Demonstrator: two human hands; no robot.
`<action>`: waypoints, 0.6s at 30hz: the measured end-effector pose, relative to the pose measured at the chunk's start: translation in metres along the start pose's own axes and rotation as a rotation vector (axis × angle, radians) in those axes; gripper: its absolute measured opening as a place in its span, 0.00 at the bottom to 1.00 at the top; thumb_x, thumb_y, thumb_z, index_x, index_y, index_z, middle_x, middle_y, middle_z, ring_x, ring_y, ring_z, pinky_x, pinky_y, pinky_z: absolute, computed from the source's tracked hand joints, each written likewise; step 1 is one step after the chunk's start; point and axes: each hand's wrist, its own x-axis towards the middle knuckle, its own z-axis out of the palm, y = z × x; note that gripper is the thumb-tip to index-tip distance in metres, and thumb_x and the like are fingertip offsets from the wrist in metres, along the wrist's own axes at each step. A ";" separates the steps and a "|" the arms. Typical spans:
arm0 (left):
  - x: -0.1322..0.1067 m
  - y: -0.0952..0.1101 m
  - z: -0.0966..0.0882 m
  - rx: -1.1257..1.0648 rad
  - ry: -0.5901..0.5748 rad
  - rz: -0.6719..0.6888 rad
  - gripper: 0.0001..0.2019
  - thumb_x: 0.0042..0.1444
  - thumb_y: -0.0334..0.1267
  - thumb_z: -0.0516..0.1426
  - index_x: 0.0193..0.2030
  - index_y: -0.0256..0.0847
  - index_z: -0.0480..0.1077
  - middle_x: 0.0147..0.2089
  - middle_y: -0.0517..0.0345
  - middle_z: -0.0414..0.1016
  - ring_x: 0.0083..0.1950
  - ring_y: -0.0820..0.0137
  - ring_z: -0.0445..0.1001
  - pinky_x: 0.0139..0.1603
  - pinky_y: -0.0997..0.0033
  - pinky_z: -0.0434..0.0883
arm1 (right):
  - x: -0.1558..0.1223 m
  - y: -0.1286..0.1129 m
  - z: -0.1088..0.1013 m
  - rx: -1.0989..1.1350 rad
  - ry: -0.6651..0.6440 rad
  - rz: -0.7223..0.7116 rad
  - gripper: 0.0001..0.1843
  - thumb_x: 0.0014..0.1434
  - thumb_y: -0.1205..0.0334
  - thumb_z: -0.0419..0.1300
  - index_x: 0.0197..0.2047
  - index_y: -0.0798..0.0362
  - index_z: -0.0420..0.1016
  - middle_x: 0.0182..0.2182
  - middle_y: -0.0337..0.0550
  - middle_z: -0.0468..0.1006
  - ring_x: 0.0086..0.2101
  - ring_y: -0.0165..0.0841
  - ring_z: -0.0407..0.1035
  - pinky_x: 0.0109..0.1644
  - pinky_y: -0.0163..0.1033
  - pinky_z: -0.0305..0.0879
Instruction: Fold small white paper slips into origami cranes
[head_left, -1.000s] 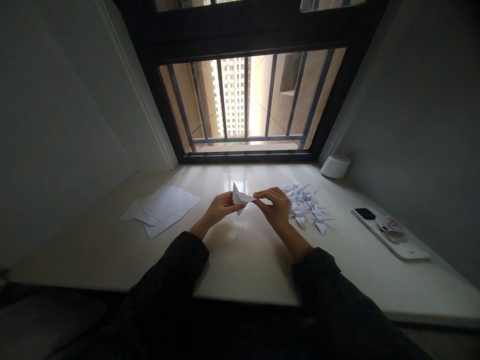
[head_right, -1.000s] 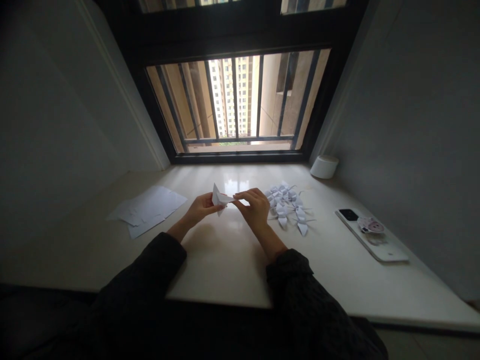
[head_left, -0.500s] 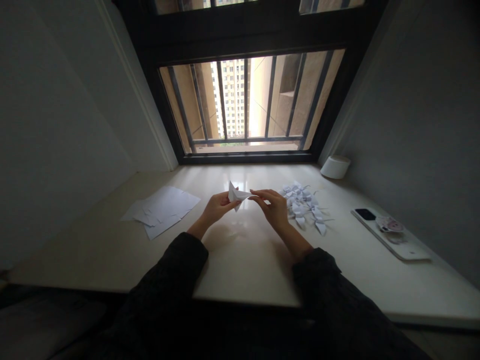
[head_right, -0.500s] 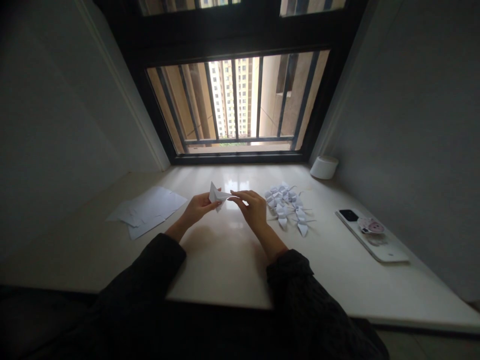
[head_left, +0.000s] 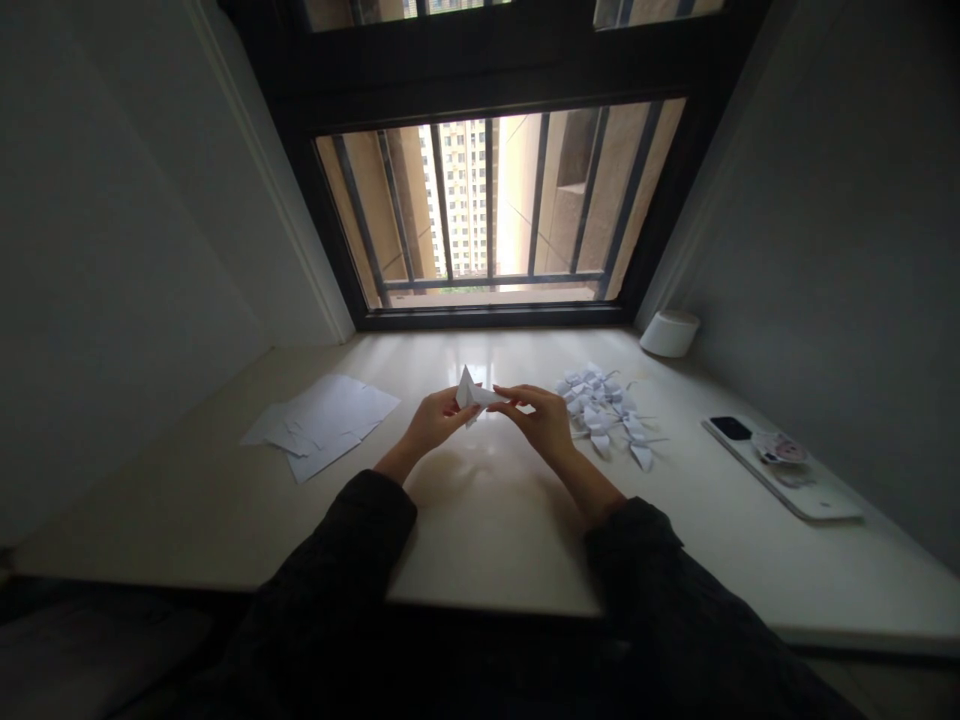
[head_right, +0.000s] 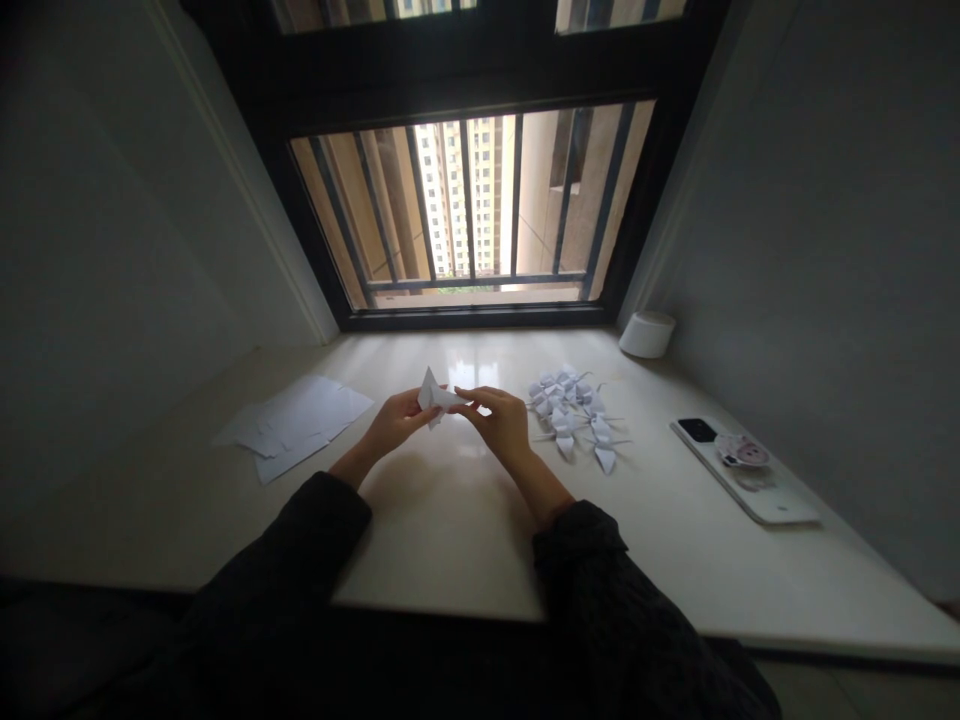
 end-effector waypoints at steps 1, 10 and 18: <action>0.000 0.001 0.000 0.035 0.013 0.006 0.24 0.52 0.48 0.58 0.53 0.38 0.70 0.40 0.49 0.78 0.39 0.62 0.76 0.37 0.67 0.72 | 0.000 0.000 0.000 -0.027 0.005 -0.008 0.12 0.51 0.51 0.65 0.39 0.44 0.81 0.29 0.40 0.80 0.27 0.31 0.70 0.30 0.36 0.66; -0.006 0.011 -0.001 0.357 0.261 0.097 0.34 0.47 0.49 0.62 0.62 0.52 0.59 0.47 0.57 0.77 0.38 0.67 0.77 0.39 0.69 0.74 | -0.002 0.004 0.002 -0.178 0.018 -0.081 0.10 0.54 0.53 0.63 0.38 0.45 0.80 0.29 0.39 0.81 0.27 0.31 0.72 0.31 0.36 0.66; -0.008 0.015 0.003 0.532 0.278 0.136 0.18 0.50 0.48 0.61 0.48 0.50 0.74 0.38 0.57 0.80 0.33 0.68 0.76 0.35 0.70 0.70 | -0.001 0.002 0.001 -0.223 -0.012 -0.104 0.08 0.55 0.54 0.62 0.35 0.46 0.80 0.30 0.39 0.81 0.28 0.32 0.73 0.34 0.37 0.65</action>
